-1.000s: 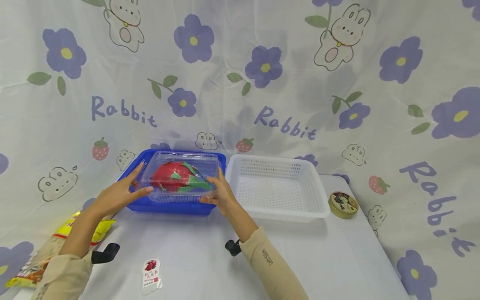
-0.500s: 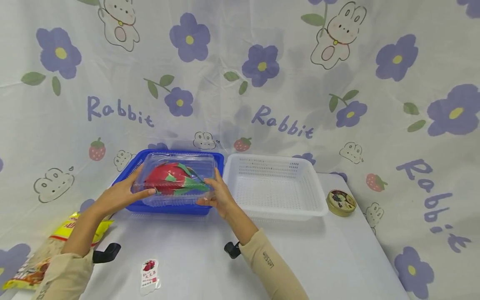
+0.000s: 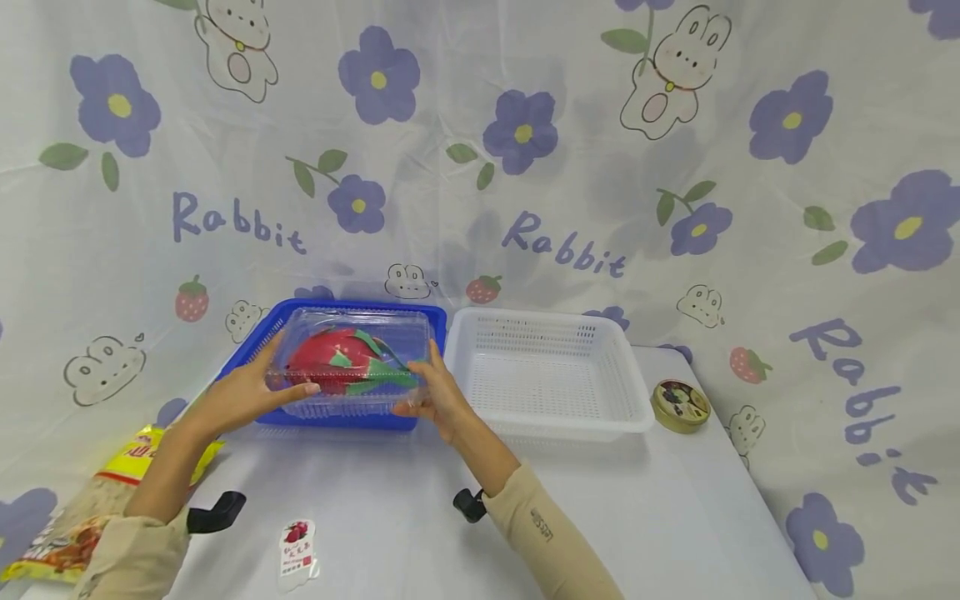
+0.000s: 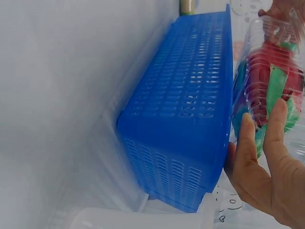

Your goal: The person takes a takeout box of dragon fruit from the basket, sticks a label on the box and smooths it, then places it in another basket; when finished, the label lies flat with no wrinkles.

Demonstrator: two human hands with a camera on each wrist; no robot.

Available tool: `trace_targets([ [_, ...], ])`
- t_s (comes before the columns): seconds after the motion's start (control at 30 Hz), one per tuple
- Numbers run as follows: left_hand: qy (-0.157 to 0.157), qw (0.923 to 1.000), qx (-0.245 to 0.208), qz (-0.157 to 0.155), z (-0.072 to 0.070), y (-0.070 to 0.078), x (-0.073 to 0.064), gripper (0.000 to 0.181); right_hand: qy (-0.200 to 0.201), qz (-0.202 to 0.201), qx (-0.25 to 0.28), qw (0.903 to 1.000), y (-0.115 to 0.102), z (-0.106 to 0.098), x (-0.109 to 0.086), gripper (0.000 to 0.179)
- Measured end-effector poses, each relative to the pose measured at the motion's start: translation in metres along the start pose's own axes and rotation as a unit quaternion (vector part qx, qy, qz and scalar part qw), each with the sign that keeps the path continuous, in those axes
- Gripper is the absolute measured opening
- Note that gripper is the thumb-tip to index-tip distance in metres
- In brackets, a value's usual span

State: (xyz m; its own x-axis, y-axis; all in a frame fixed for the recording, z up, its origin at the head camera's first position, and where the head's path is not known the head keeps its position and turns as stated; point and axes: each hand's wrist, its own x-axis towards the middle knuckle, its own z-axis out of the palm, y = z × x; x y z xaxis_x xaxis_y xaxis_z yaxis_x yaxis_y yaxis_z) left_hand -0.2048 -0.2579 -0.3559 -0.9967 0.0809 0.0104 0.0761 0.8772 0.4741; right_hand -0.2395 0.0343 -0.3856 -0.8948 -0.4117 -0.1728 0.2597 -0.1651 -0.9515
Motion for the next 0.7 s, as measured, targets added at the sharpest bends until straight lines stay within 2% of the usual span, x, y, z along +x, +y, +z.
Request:
trace_targets([
  [0.3, 0.011, 0.9999, -0.001, 0.002, 0.005, 0.0, -0.005, 0.117, -0.006, 0.011, -0.03, 0.9995, 0.002, 0.0, -0.004, 0.08],
  [0.53, 0.02, 0.9997, -0.012, 0.008, 0.007, 0.006, -0.011, 0.116, 0.0, 0.001, -0.076, 0.9971, 0.004, -0.002, -0.013, 0.104],
  [0.7, 0.025, 0.9996, -0.01, 0.007, 0.008, 0.009, -0.015, 0.115, 0.003, -0.019, -0.105, 0.9943, 0.006, -0.002, -0.017, 0.112],
])
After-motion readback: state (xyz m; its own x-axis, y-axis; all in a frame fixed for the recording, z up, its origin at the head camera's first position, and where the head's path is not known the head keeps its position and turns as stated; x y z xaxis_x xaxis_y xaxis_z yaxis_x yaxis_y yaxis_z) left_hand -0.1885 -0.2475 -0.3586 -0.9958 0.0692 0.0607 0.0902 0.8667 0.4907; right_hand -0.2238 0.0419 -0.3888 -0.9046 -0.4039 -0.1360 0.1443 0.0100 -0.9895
